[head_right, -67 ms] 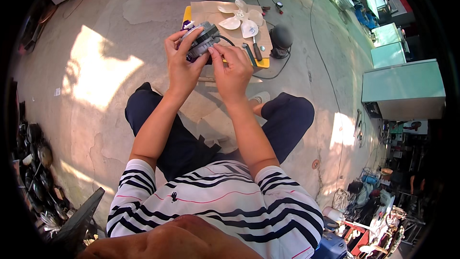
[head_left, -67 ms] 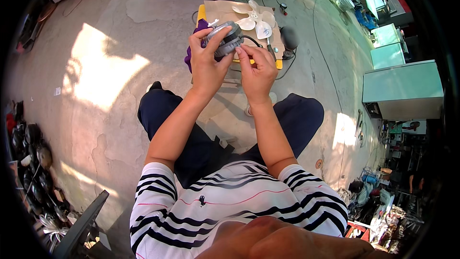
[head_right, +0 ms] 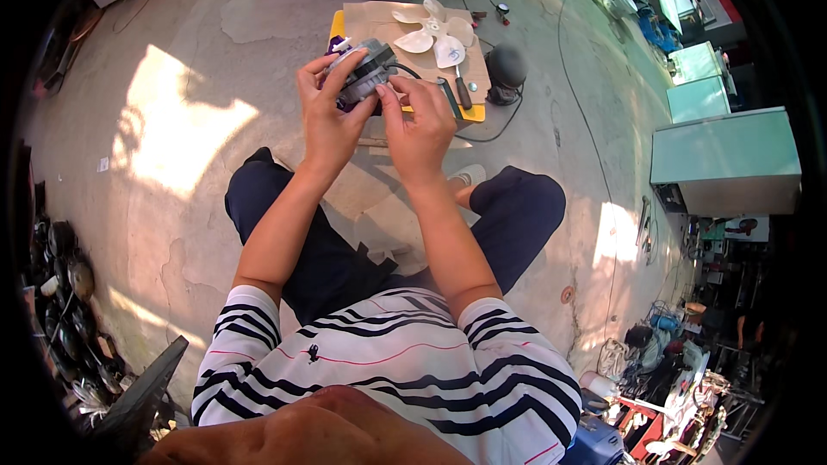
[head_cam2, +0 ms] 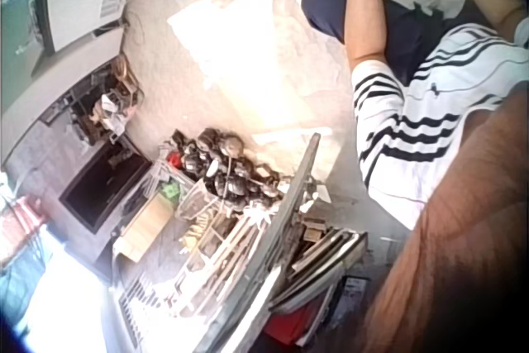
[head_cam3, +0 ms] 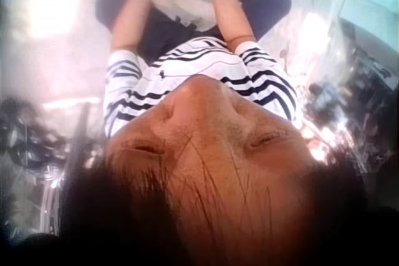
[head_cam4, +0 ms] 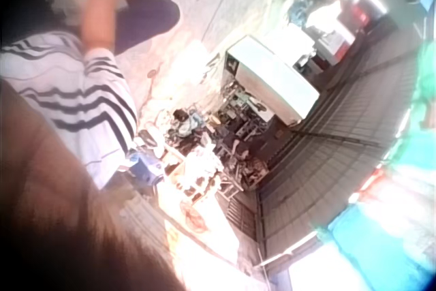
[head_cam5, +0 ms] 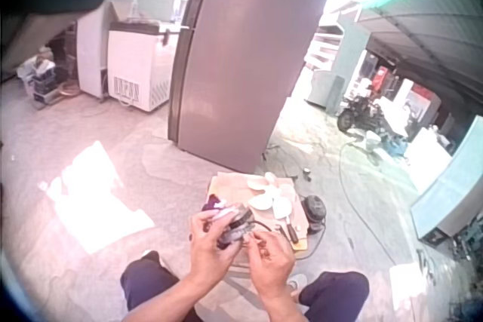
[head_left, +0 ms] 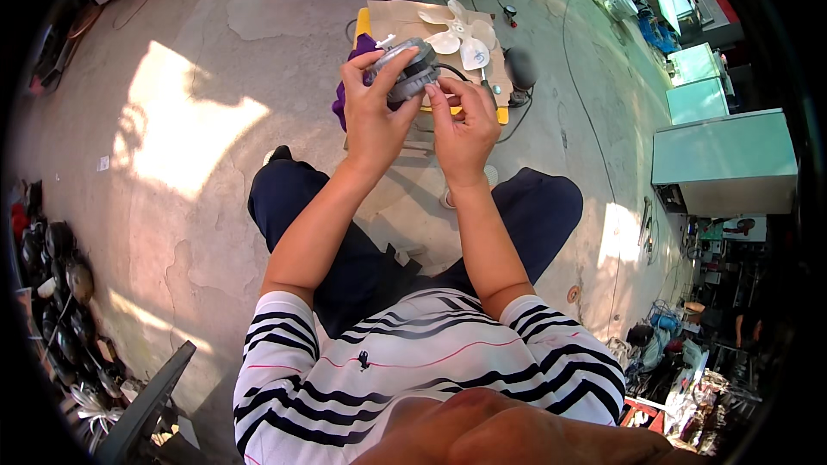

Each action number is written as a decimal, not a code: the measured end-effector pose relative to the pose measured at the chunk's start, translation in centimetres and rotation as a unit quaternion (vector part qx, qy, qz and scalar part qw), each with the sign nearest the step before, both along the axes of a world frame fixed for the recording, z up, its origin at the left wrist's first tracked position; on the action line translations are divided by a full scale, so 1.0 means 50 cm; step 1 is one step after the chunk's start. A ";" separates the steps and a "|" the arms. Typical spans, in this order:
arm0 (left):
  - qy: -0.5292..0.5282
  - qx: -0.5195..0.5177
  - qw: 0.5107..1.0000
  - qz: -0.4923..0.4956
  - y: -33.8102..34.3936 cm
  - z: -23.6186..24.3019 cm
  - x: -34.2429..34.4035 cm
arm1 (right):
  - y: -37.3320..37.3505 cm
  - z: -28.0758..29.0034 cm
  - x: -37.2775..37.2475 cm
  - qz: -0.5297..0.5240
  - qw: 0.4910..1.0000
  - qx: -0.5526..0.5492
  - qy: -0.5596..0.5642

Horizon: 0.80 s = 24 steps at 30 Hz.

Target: The person holds a fan motor, removes small parts and screws using a screwdriver, and wipes the motor housing with a purple cloth.

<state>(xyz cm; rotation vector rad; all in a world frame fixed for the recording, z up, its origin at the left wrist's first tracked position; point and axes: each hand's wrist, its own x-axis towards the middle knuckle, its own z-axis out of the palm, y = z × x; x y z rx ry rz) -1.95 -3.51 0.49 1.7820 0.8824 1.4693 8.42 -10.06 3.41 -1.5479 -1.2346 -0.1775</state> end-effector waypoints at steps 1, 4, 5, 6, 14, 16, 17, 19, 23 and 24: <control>0.004 0.004 1.000 0.002 -0.001 0.001 0.000 | 0.000 0.003 -0.004 -0.004 1.000 -0.002 0.027; -0.005 -0.004 1.000 -0.006 -0.003 0.002 0.002 | 0.003 -0.017 0.011 0.004 0.999 0.034 -0.038; -0.006 -0.008 1.000 -0.007 -0.003 0.002 0.002 | 0.004 -0.017 0.012 0.004 0.999 0.034 -0.042; -0.008 -0.011 1.000 -0.008 -0.002 0.001 0.002 | 0.004 -0.017 0.012 0.004 0.998 0.033 -0.046; 0.005 -0.006 1.000 -0.011 -0.003 0.000 0.000 | 0.003 -0.015 0.012 -0.006 0.999 0.023 -0.036; 0.001 -0.015 1.000 -0.018 -0.004 0.001 0.000 | 0.001 -0.006 -0.003 -0.015 1.000 0.019 0.019; 0.001 -0.013 1.000 -0.018 -0.005 0.001 0.001 | 0.002 -0.012 0.003 -0.013 0.999 0.031 -0.014; 0.000 -0.009 1.000 -0.020 -0.006 0.001 0.004 | 0.005 -0.027 0.020 -0.010 0.995 0.055 -0.080; -0.007 -0.008 1.000 -0.011 -0.001 -0.005 0.004 | 0.001 -0.018 0.017 -0.006 0.994 0.035 -0.108; -0.007 -0.007 1.000 -0.011 -0.001 -0.003 0.004 | 0.002 -0.020 0.019 -0.007 0.993 0.034 -0.109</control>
